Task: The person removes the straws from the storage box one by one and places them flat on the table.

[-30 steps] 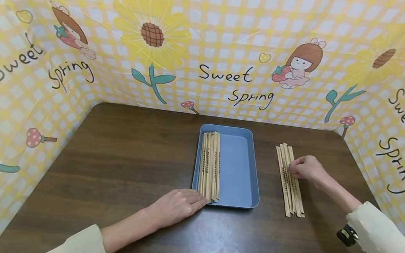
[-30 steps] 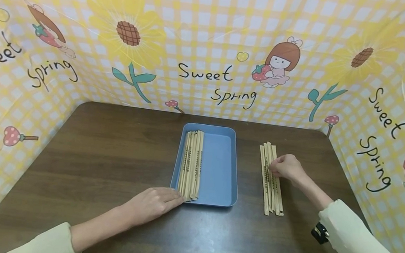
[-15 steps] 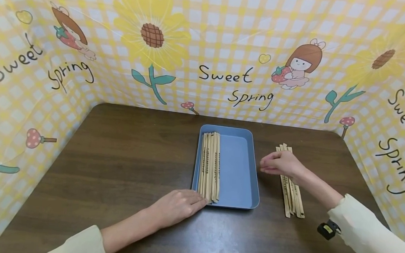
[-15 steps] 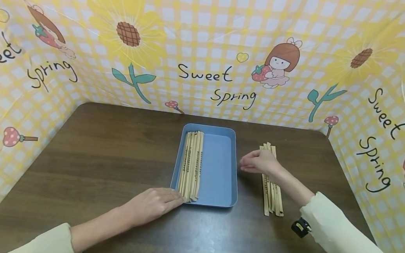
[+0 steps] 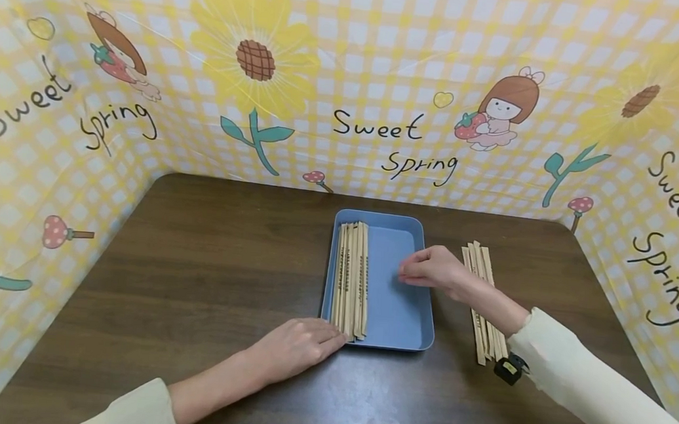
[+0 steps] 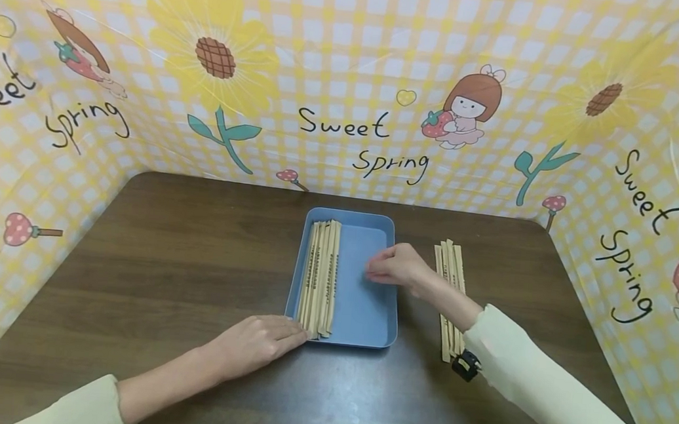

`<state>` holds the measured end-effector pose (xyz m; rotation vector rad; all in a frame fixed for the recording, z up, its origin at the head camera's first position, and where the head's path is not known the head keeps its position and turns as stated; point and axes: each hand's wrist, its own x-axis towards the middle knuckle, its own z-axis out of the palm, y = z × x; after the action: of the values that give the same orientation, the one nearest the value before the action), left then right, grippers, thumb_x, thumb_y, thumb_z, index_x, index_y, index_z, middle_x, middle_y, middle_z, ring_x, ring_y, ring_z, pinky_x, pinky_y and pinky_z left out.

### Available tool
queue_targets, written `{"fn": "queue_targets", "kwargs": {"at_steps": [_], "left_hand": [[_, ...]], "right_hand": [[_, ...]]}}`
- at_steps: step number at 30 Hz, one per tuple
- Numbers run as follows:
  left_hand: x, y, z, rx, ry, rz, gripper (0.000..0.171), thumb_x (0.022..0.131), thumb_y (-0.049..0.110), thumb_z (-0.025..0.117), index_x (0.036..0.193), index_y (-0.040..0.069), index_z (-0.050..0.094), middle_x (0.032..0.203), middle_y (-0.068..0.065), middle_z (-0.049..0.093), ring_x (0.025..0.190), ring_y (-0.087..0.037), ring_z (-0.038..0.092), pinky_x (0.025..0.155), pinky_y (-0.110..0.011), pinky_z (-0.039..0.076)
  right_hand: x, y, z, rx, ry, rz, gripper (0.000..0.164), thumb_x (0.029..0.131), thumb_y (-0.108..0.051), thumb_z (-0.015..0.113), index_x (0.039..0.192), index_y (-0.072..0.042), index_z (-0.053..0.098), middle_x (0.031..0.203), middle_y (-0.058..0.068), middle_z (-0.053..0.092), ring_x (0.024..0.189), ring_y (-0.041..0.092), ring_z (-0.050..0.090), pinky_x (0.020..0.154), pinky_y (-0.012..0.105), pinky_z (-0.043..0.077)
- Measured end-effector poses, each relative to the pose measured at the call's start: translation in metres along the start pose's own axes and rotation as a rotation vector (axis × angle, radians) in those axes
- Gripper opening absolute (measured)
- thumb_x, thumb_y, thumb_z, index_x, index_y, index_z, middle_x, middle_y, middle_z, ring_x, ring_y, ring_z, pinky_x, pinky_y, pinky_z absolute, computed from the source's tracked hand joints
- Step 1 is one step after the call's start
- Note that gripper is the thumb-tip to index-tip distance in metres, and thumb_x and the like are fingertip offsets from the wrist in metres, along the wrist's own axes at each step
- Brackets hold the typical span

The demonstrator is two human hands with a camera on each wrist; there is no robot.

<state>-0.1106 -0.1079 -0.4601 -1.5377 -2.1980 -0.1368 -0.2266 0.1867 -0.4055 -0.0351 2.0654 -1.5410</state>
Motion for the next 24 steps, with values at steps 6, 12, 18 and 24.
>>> {"fn": "queue_targets", "kwargs": {"at_steps": [6, 12, 18, 24], "left_hand": [[0.000, 0.001, 0.000, -0.002, -0.010, -0.006, 0.030, 0.089, 0.001, 0.061, 0.116, 0.003, 0.072, 0.106, -0.005, 0.073, 0.099, -0.015, 0.068, 0.090, -0.026, 0.055], [0.000, 0.001, -0.001, 0.008, -0.011, -0.006, 0.029, 0.090, 0.002, 0.058, 0.115, 0.004, 0.073, 0.105, -0.004, 0.073, 0.098, -0.015, 0.068, 0.090, -0.026, 0.055], [0.000, 0.000, -0.002, -0.011, -0.014, -0.010, 0.028, 0.089, 0.003, 0.062, 0.115, 0.003, 0.073, 0.106, -0.005, 0.073, 0.098, -0.015, 0.068, 0.090, -0.026, 0.055], [0.001, -0.001, -0.002, -0.010, -0.017, -0.010, 0.028, 0.089, 0.003, 0.062, 0.115, 0.003, 0.073, 0.106, -0.005, 0.073, 0.098, -0.015, 0.068, 0.090, -0.027, 0.055]], "right_hand": [[0.010, 0.000, 0.012, 0.003, -0.006, 0.008, 0.028, 0.092, 0.003, 0.066, 0.114, 0.019, 0.062, 0.114, 0.026, 0.065, 0.098, 0.025, 0.070, 0.092, 0.038, 0.056], [0.018, 0.001, 0.022, -0.031, 0.004, 0.020, 0.023, 0.090, 0.002, 0.068, 0.108, 0.017, 0.066, 0.104, 0.024, 0.070, 0.095, 0.026, 0.071, 0.090, 0.040, 0.057], [0.024, -0.001, 0.033, -0.093, 0.024, 0.024, 0.021, 0.090, 0.001, 0.069, 0.105, 0.015, 0.068, 0.098, 0.021, 0.072, 0.090, 0.023, 0.071, 0.088, 0.039, 0.058], [0.030, -0.001, 0.044, -0.158, 0.056, 0.026, 0.017, 0.086, 0.000, 0.072, 0.098, 0.012, 0.070, 0.095, 0.016, 0.072, 0.087, 0.019, 0.071, 0.082, 0.034, 0.060]]}}
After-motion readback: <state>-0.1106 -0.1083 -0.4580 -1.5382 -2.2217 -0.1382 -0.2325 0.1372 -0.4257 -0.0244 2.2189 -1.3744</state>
